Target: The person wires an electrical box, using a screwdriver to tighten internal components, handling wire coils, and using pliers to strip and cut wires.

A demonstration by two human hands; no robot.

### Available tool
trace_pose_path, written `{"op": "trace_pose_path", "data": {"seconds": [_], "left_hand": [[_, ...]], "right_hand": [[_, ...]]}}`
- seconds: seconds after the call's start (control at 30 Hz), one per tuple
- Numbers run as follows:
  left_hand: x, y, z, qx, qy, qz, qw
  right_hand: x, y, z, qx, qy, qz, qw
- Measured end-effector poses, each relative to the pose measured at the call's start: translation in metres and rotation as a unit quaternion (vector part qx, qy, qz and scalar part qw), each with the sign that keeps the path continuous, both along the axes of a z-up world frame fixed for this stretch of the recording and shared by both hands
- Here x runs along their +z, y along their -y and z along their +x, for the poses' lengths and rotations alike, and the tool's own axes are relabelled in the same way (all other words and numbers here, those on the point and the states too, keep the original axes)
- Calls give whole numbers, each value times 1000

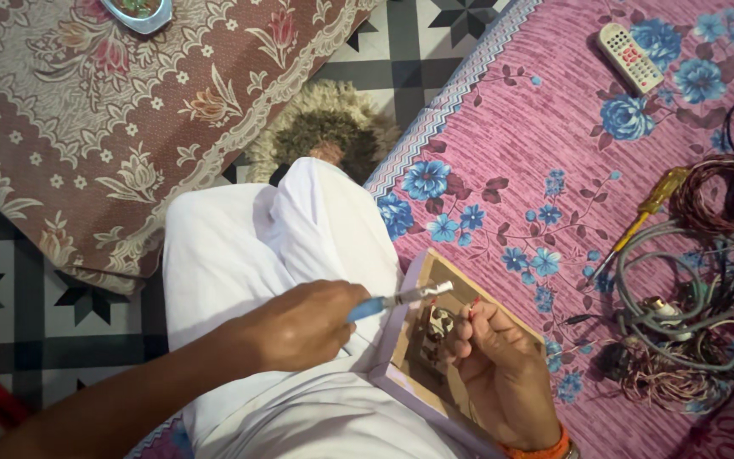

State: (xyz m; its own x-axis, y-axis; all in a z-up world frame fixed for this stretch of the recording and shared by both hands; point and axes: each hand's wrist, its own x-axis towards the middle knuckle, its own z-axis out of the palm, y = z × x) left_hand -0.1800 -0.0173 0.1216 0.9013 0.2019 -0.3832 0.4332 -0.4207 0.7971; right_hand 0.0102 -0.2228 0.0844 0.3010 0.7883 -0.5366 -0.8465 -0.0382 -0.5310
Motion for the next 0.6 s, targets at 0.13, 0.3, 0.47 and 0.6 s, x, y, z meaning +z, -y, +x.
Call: {"op": "trace_pose_path", "data": {"seconds": [0.13, 0.3, 0.47, 0.6], "left_hand": [[9, -2, 9, -34, -103, -42, 993], [25, -2, 17, -50, -148, -79, 985], [29, 1, 11, -50, -137, -57, 988], [20, -2, 2, -51, -71, -29, 996]], "right_hand": [[4, -4, -1, -15, -13, 10, 1000], [-11, -2, -2, 17, 65, 5, 998], [-17, 0, -4, -19, 62, -120, 991], [-17, -2, -2, -3, 52, -122, 991]]}}
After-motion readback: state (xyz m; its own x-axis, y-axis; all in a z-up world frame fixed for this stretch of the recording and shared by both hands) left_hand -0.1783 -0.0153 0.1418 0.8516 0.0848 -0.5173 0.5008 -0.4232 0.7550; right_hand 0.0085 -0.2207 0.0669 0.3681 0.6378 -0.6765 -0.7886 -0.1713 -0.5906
